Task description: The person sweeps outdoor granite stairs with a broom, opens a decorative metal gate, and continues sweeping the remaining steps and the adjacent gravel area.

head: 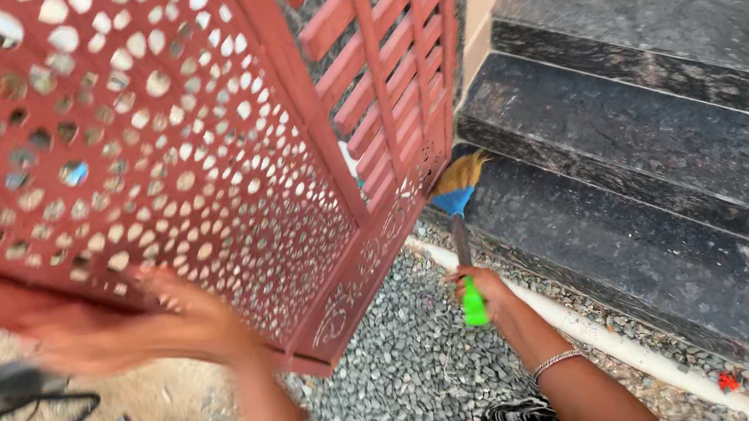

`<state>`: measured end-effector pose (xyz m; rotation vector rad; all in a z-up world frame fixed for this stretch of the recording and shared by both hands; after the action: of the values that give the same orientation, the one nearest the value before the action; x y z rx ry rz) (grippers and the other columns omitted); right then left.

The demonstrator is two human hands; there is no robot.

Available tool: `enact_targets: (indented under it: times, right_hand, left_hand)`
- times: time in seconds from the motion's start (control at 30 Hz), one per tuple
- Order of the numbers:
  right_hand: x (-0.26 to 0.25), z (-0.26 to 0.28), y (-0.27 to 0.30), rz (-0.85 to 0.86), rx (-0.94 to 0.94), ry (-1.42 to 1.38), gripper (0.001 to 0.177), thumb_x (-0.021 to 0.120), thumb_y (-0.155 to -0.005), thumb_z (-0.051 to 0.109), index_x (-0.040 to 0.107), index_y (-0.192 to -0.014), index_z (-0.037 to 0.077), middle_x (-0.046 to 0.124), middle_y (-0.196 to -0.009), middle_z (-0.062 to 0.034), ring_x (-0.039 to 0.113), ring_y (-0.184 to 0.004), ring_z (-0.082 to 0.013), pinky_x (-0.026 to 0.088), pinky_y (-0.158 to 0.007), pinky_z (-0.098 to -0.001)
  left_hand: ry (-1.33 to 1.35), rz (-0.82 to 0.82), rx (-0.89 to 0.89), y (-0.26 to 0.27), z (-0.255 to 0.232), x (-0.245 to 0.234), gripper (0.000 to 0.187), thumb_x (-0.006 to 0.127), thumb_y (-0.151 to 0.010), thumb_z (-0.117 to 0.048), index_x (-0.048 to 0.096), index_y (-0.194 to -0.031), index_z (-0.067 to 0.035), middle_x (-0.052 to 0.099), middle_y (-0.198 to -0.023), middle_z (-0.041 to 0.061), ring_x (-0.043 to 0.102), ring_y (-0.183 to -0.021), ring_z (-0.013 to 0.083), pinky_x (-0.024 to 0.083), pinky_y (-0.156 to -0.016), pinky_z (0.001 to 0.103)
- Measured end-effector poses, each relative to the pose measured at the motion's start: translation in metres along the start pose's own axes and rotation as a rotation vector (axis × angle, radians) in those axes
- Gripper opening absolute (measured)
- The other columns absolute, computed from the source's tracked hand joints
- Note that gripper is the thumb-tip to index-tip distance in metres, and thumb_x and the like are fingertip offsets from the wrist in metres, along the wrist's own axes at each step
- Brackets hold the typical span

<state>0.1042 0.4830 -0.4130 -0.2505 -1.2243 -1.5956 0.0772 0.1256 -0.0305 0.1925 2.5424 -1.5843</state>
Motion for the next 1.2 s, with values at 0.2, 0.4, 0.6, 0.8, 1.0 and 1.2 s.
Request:
enact_targets:
  times: [0.2, 0.4, 0.6, 0.8, 1.0, 1.2]
  right_hand:
    - [-0.054, 0.048, 0.048, -0.108, 0.055, -0.376, 0.023, 0.057, -0.098, 0.018, 0.058, -0.079, 0.007, 0.058, -0.064, -0.0026, 0.051, -0.047, -0.0081, 0.042, -0.040, -0.0210]
    - [-0.045, 0.010, 0.046, -0.331, -0.189, -0.036, 0.022, 0.054, -0.096, 0.018, 0.055, -0.075, 0.011, 0.056, -0.061, -0.0009, 0.053, -0.047, -0.0151, 0.047, -0.044, -0.0326]
    - [-0.031, 0.009, 0.046, -0.231, -0.150, 0.176, 0.023, 0.063, -0.096, 0.028, 0.058, -0.080, 0.013, 0.056, -0.061, -0.0011, 0.051, -0.045, -0.0182, 0.045, -0.040, -0.0372]
    - [-0.047, 0.006, 0.073, -0.299, -0.044, 0.174, 0.019, 0.060, -0.091, 0.028, 0.061, -0.083, 0.010, 0.060, -0.064, -0.0078, 0.056, -0.047, -0.0232, 0.047, -0.042, -0.0406]
    - [-0.143, 0.008, 0.164, -0.333, -0.130, -0.111, 0.021, 0.065, -0.095, 0.023, 0.060, -0.083, 0.007, 0.053, -0.058, -0.0028, 0.050, -0.046, -0.0143, 0.042, -0.039, -0.0280]
    - [-0.201, -0.013, 0.237, -0.519, -0.278, -0.261, 0.020, 0.061, -0.096, 0.021, 0.059, -0.083, 0.006, 0.050, -0.055, -0.0013, 0.047, -0.043, -0.0135, 0.040, -0.038, -0.0273]
  left_hand:
    - [0.724, 0.792, 0.060, 0.250, -0.119, 0.006, 0.058, 0.082, -0.082, -0.021, 0.053, -0.126, 0.002, 0.049, -0.143, 0.027, 0.033, -0.140, 0.0488, 0.018, -0.116, 0.055]
    - [0.965, 1.992, -0.789, 0.378, -0.102, 0.005, 0.046, 0.064, -0.096, -0.038, 0.054, -0.136, -0.018, 0.057, -0.129, 0.000, 0.054, -0.119, 0.0171, 0.042, -0.101, 0.041]
    - [0.855, 2.190, -0.974, 0.390, -0.094, -0.002, 0.051, 0.046, -0.106, -0.060, 0.051, -0.135, -0.018, 0.055, -0.105, 0.004, 0.058, -0.092, 0.0180, 0.046, -0.078, 0.036]
    - [0.692, 2.304, -0.810, 0.434, -0.092, -0.009, 0.055, 0.048, -0.098, -0.052, 0.041, -0.148, -0.028, 0.064, -0.126, 0.000, 0.066, -0.100, 0.0173, 0.049, -0.082, 0.036]
    - [0.569, 2.513, -0.715, 0.494, -0.112, -0.061, 0.059, 0.053, -0.098, -0.047, 0.044, -0.153, -0.030, 0.059, -0.145, -0.002, 0.066, -0.104, 0.0206, 0.048, -0.084, 0.036]
    - [0.617, 2.712, -0.614, 0.502, -0.147, -0.124, 0.058, 0.053, -0.099, -0.051, 0.051, -0.149, -0.024, 0.062, -0.143, -0.003, 0.068, -0.106, 0.0160, 0.049, -0.092, 0.036]
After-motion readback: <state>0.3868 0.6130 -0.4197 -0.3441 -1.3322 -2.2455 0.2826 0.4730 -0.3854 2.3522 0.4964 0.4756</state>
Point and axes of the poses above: each hand's wrist, its own y-axis away from the middle knuckle, its own x-axis out of the palm, z = x × y, the point moved 1 cm from there along -y, towards the middle knuckle
